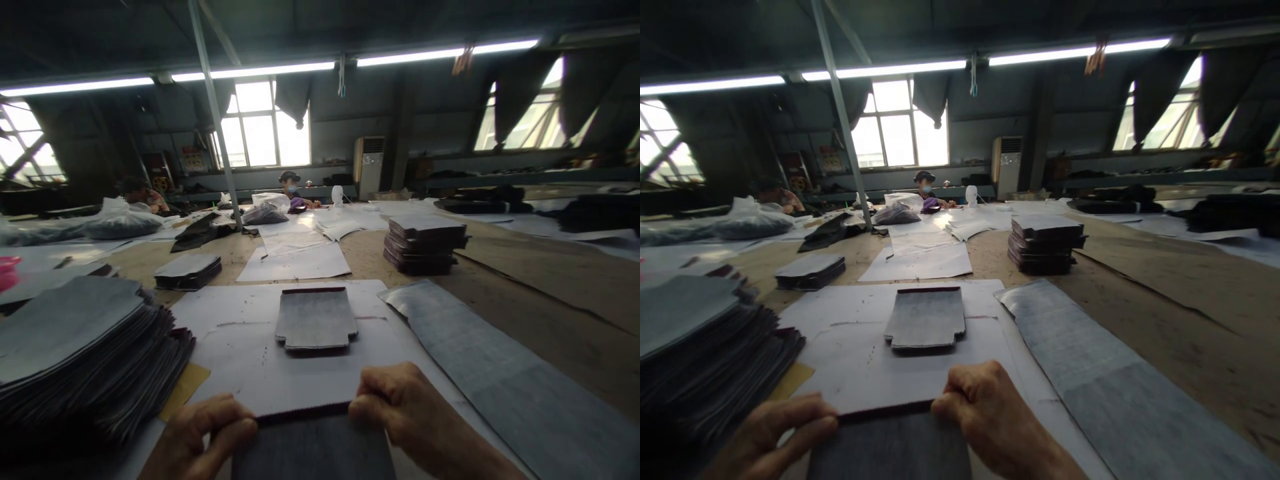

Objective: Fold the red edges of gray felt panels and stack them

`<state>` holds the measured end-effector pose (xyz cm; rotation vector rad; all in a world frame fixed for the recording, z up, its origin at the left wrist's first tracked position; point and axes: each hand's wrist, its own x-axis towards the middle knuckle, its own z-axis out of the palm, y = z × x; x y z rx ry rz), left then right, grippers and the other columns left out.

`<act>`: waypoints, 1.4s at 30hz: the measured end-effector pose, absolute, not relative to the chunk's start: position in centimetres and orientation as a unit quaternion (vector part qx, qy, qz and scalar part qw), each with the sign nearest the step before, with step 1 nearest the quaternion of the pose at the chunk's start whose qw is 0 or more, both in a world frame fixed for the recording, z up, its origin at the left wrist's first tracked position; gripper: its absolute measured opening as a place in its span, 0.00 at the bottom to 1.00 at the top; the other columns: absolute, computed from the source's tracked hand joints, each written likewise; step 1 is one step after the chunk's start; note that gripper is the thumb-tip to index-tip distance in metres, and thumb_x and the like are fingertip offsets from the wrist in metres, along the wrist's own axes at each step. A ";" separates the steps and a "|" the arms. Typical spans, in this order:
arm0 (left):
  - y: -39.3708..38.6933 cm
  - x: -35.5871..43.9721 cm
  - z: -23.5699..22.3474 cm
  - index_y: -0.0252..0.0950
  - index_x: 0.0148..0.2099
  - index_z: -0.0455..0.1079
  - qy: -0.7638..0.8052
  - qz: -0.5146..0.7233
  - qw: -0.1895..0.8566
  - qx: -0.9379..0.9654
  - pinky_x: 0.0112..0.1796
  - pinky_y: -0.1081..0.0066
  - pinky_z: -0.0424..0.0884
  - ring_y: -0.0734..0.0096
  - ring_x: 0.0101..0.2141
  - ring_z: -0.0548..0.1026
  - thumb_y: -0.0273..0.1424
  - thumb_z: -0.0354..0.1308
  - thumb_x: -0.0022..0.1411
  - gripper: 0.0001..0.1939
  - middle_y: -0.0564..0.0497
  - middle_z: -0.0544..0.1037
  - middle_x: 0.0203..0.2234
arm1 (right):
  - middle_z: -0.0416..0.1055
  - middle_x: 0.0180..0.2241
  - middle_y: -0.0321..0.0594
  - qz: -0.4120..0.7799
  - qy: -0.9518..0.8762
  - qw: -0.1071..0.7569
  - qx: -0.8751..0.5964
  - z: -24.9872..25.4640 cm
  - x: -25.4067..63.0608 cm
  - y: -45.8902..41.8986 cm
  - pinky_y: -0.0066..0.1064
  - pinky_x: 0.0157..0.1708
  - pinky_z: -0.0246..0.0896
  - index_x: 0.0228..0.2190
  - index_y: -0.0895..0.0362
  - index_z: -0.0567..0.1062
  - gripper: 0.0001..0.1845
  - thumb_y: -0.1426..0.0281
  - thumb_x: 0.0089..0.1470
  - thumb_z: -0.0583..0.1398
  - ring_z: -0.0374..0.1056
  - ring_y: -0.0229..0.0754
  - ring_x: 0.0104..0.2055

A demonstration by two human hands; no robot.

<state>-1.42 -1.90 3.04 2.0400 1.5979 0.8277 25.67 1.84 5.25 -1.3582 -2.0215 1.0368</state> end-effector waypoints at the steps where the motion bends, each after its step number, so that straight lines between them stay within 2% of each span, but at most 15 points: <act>1: -1.3 -1.2 3.9 0.37 0.25 0.72 0.592 0.286 0.255 0.709 0.28 0.77 0.65 0.72 0.25 0.70 0.41 0.54 0.55 0.15 0.54 0.72 0.20 | 0.59 0.17 0.31 0.421 -0.727 0.238 -0.487 5.7 25.9 2.2 0.24 0.21 0.48 0.19 0.59 0.68 0.09 0.69 0.46 0.55 0.56 0.32 0.21; 4: 0.9 -0.4 6.3 0.36 0.28 0.74 0.592 0.313 0.376 0.640 0.27 0.75 0.63 0.72 0.24 0.67 0.40 0.56 0.50 0.13 0.53 0.73 0.19 | 0.58 0.17 0.30 0.490 -0.701 0.237 -0.461 7.3 26.7 3.9 0.24 0.23 0.48 0.22 0.60 0.71 0.07 0.69 0.44 0.56 0.53 0.31 0.21; 8: 5.0 0.7 7.8 0.33 0.26 0.74 0.578 0.398 0.400 0.590 0.25 0.75 0.59 0.75 0.21 0.63 0.36 0.59 0.43 0.11 0.54 0.69 0.16 | 0.59 0.17 0.31 0.469 -0.689 0.266 -0.484 8.6 27.1 7.5 0.24 0.22 0.49 0.21 0.60 0.71 0.10 0.65 0.41 0.60 0.53 0.30 0.20; 11: 8.4 0.8 8.2 0.31 0.25 0.73 0.576 0.403 0.418 0.576 0.22 0.76 0.56 0.78 0.19 0.60 0.35 0.60 0.40 0.11 0.56 0.66 0.14 | 0.58 0.15 0.31 0.456 -0.691 0.264 -0.494 9.0 27.2 10.8 0.24 0.19 0.48 0.19 0.60 0.69 0.14 0.62 0.40 0.62 0.53 0.30 0.18; 13: 10.5 0.5 8.4 0.30 0.25 0.72 0.577 0.386 0.432 0.576 0.21 0.76 0.56 0.80 0.17 0.59 0.34 0.59 0.40 0.11 0.56 0.65 0.14 | 0.58 0.15 0.31 0.449 -0.697 0.255 -0.498 9.1 27.3 12.9 0.23 0.17 0.48 0.19 0.61 0.68 0.15 0.61 0.41 0.62 0.53 0.30 0.17; 16: 13.2 0.1 8.2 0.29 0.28 0.70 0.588 0.354 0.437 0.581 0.22 0.76 0.60 0.80 0.18 0.62 0.32 0.57 0.47 0.08 0.55 0.67 0.18 | 0.61 0.18 0.32 0.425 -0.710 0.246 -0.505 9.0 27.1 15.7 0.22 0.18 0.51 0.23 0.62 0.69 0.14 0.62 0.47 0.61 0.55 0.29 0.18; 19: 15.3 0.1 7.2 0.30 0.31 0.68 0.624 0.328 0.388 0.593 0.24 0.75 0.64 0.80 0.20 0.65 0.32 0.55 0.57 0.09 0.55 0.68 0.21 | 0.64 0.23 0.32 0.377 -0.722 0.233 -0.532 7.8 26.3 18.0 0.23 0.21 0.58 0.27 0.62 0.69 0.13 0.64 0.54 0.58 0.60 0.30 0.21; 21: 16.4 0.5 6.1 0.30 0.33 0.67 0.649 0.328 0.325 0.605 0.26 0.74 0.67 0.77 0.24 0.68 0.34 0.54 0.60 0.10 0.54 0.71 0.25 | 0.66 0.27 0.34 0.328 -0.728 0.232 -0.556 6.8 25.6 19.0 0.26 0.25 0.61 0.30 0.62 0.70 0.12 0.64 0.56 0.57 0.63 0.32 0.25; 25: 17.4 1.3 4.0 0.31 0.36 0.69 0.664 0.360 0.186 0.628 0.36 0.66 0.69 0.70 0.34 0.72 0.35 0.54 0.60 0.11 0.51 0.73 0.32 | 0.68 0.37 0.39 0.218 -0.739 0.243 -0.589 5.4 24.4 20.0 0.33 0.35 0.64 0.36 0.61 0.70 0.12 0.64 0.56 0.56 0.66 0.38 0.36; 28: 17.7 1.6 2.8 0.31 0.36 0.69 0.661 0.391 0.108 0.631 0.39 0.63 0.68 0.70 0.34 0.72 0.34 0.55 0.59 0.10 0.51 0.74 0.31 | 0.68 0.39 0.40 0.157 -0.744 0.241 -0.604 5.0 24.0 20.2 0.37 0.40 0.63 0.37 0.60 0.70 0.12 0.64 0.56 0.56 0.65 0.40 0.39; 31: 18.1 1.6 2.1 0.34 0.36 0.72 0.647 0.432 0.051 0.626 0.38 0.66 0.67 0.70 0.32 0.72 0.32 0.55 0.57 0.08 0.51 0.75 0.32 | 0.68 0.39 0.40 0.115 -0.741 0.235 -0.619 4.7 23.8 20.4 0.39 0.42 0.62 0.36 0.60 0.71 0.11 0.64 0.56 0.56 0.65 0.41 0.41; 33: 18.2 1.5 1.8 0.35 0.39 0.72 0.637 0.461 0.018 0.618 0.38 0.68 0.68 0.69 0.34 0.73 0.31 0.52 0.58 0.10 0.50 0.76 0.34 | 0.68 0.39 0.40 0.098 -0.738 0.232 -0.626 4.4 23.7 20.5 0.39 0.42 0.61 0.36 0.59 0.71 0.11 0.64 0.56 0.56 0.65 0.41 0.41; 36: 17.4 1.8 1.8 0.33 0.44 0.71 0.617 0.478 -0.033 0.625 0.42 0.64 0.66 0.63 0.40 0.71 0.32 0.45 0.61 0.16 0.45 0.74 0.38 | 0.68 0.40 0.40 0.092 -0.737 0.232 -0.628 4.0 23.5 20.8 0.39 0.42 0.61 0.37 0.59 0.70 0.11 0.64 0.56 0.56 0.65 0.41 0.42; 42: 13.6 4.8 1.4 0.45 0.43 0.72 0.485 0.325 -0.017 0.812 0.45 0.66 0.66 0.65 0.43 0.70 0.36 0.55 0.54 0.13 0.53 0.74 0.42 | 0.67 0.42 0.41 0.138 -0.728 0.257 -0.620 3.9 23.4 21.0 0.39 0.42 0.62 0.39 0.59 0.70 0.12 0.64 0.56 0.56 0.64 0.41 0.42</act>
